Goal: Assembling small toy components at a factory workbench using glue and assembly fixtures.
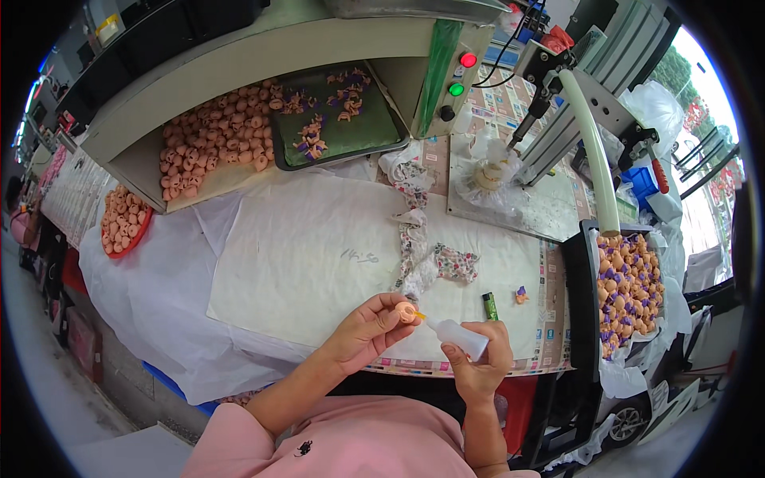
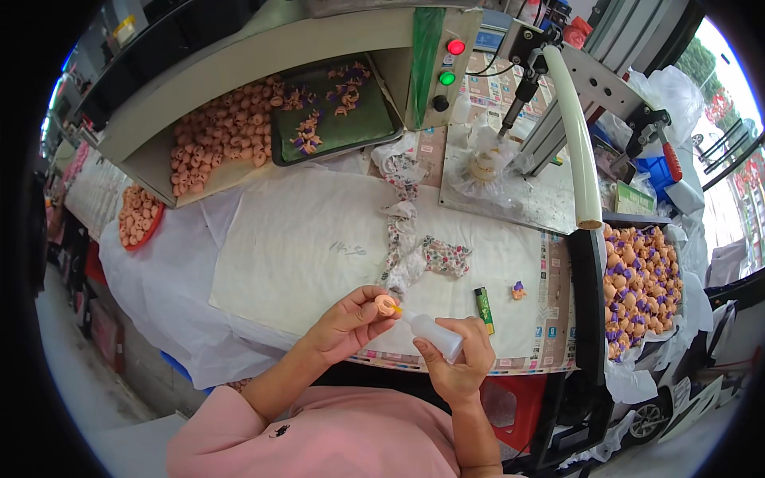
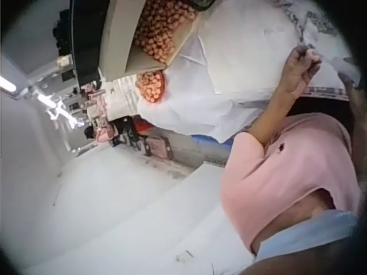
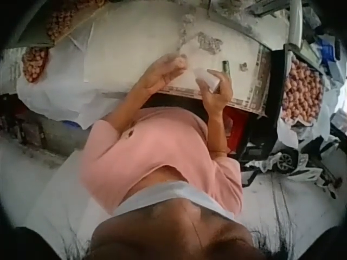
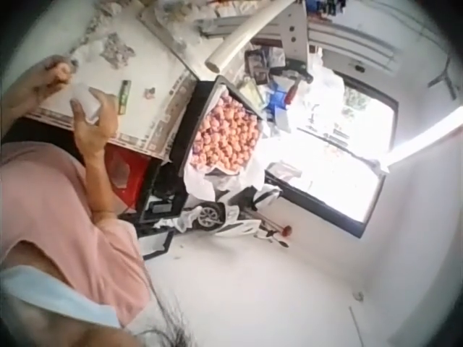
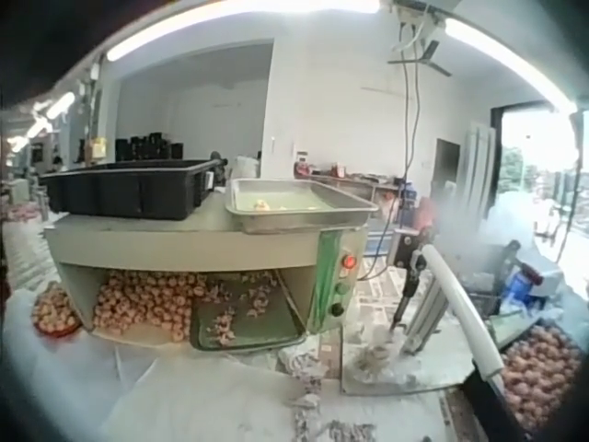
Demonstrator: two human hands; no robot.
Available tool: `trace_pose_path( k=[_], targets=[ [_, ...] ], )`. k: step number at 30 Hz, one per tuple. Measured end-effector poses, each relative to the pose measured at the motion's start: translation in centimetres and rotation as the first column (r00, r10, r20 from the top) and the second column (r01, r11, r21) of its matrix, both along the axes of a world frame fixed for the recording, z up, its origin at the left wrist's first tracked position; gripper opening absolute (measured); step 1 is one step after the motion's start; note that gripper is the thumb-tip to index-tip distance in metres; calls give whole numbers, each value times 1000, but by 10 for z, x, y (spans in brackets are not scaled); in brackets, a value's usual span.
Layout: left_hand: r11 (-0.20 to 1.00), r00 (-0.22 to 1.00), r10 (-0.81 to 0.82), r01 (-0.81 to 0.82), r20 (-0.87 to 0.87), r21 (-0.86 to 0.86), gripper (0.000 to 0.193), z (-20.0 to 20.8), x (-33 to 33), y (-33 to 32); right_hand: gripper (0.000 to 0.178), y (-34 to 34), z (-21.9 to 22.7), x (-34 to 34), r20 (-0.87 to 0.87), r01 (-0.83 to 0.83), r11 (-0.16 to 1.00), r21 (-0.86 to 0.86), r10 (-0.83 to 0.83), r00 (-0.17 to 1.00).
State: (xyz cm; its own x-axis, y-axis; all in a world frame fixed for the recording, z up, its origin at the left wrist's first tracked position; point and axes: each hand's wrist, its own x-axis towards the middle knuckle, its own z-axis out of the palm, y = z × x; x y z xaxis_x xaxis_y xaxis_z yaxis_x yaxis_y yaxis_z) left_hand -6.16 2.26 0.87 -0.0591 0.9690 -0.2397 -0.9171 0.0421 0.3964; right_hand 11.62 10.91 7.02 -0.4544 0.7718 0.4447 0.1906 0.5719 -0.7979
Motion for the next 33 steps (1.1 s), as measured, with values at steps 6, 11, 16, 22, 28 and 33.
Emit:
trace_pose_path(
  k=[6, 11, 16, 22, 28, 33],
  targets=[
    [1000, 1000, 18, -18, -22, -5, 26, -3, 4, 1, 33, 0, 5, 6, 28, 37, 998, 54, -38, 999],
    [999, 999, 35, -35, -30, 0, 26, -2, 5, 2, 33, 0, 4, 9, 2, 26, 997, 74, -26, 1000],
    [1000, 998, 29, -29, -49, 7, 26, -1, 6, 5, 34, 2, 3, 10, -4, 15, 997, 79, -14, 1000],
    [1000, 998, 25, -25, -50, -3, 27, -2, 7, 6, 36, 3, 0, 12, 5, -3, 998, 64, 2, 1000],
    [1000, 998, 20, -20, -52, 3, 26, -2, 7, 6, 32, 6, 4, 16, 20, 9, 997, 81, -11, 1000],
    [1000, 998, 27, -27, -55, 4, 26, -1, 8, 6, 32, 7, 4, 18, 23, 21, 997, 68, -23, 999]
  ],
)
